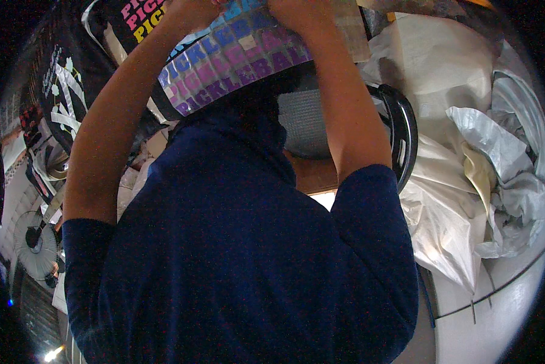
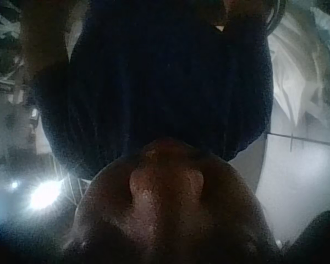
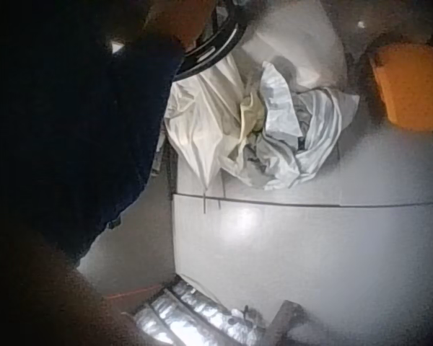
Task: The person peels off a transparent film from a printed design on a black tote bag, aligns it on the bag, and then places the bag into a heat press.
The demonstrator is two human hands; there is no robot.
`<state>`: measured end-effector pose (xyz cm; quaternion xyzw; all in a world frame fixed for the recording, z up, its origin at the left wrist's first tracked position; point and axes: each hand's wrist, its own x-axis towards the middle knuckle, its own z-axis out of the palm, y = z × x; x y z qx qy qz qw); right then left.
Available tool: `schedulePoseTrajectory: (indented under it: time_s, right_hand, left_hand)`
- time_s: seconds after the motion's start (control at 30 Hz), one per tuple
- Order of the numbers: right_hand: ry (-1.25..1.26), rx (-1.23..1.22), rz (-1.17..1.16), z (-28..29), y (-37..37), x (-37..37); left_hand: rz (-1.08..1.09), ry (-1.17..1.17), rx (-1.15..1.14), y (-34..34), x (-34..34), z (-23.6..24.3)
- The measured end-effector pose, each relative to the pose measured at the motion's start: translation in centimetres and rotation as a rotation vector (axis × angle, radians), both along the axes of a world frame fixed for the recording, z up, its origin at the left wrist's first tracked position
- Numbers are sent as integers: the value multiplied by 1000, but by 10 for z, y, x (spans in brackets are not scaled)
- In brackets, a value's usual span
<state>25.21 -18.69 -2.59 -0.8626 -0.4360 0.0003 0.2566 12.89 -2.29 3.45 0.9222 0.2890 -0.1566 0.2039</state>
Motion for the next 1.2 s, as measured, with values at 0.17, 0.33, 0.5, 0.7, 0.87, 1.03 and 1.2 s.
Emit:
schedulePoseTrajectory:
  time_s: [0.17, 0.33, 0.5, 0.7, 0.87, 1.03, 1.2]
  right_hand:
    - [-61, -3, -38, -4, 0, -5]
    - [-43, 2, -21, 3, -2, -8]
    - [-54, 9, -22, -2, -3, -5]
    - [-41, -20, -31, -2, -1, -7]
    - [-54, -67, -58, 4, -2, -9]
    - [-38, -74, -44, 11, 0, -12]
    - [-48, -94, -76, 14, 1, -14]
  left_hand:
    - [-315, 137, 311, 1, 4, -14]
    - [-534, 152, 306, 24, -2, -39]
    - [-14, 77, -161, 11, 2, -6]
    - [-51, 40, -128, 15, 0, -14]
    - [-75, 22, -139, 23, 5, -18]
    - [-83, 6, -150, 30, 2, -19]
    - [-91, 1, -161, 29, 3, -20]
